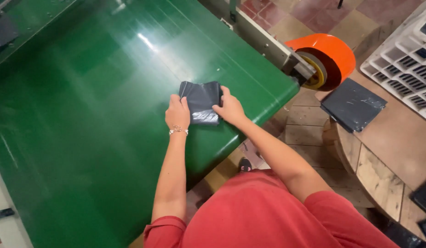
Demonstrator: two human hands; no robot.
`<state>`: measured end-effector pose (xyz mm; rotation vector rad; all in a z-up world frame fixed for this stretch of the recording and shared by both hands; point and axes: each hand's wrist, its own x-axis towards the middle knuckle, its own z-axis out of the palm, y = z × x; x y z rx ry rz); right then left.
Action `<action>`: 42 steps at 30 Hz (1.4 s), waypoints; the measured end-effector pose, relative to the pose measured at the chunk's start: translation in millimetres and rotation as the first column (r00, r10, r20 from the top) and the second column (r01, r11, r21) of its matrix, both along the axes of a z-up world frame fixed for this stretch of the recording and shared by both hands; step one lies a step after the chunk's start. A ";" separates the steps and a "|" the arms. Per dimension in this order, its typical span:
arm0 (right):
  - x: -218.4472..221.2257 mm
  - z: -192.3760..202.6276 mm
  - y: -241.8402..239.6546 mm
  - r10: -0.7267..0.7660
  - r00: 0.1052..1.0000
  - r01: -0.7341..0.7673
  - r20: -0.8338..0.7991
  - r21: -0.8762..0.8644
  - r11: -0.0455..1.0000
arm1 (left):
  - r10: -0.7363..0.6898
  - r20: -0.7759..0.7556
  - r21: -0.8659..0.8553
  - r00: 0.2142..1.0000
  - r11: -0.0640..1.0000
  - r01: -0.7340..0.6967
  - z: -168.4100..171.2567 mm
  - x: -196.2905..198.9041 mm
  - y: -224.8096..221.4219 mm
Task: Picking up plastic bags from a conveyor belt, folding them into neat rectangles, and stacking them into a storage crate.
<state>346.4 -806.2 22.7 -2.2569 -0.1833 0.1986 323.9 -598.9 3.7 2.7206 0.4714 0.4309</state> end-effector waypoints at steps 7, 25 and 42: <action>-13.8 43.4 0.2 0.065 0.994 -0.071 -0.089 -0.071 0.995 | -0.011 -0.044 0.078 0.999 0.997 0.014 -18.5 15.4 16.9; 37.2 33.2 -25.9 0.242 0.757 -0.040 0.607 -0.327 0.944 | -0.185 -0.131 -0.039 0.974 0.983 0.182 35.5 16.0 -15.8; -141.0 67.6 -243.5 -0.129 0.983 0.062 0.134 0.419 0.906 | -0.830 0.453 0.050 0.325 0.388 0.920 146.1 -52.3 -227.4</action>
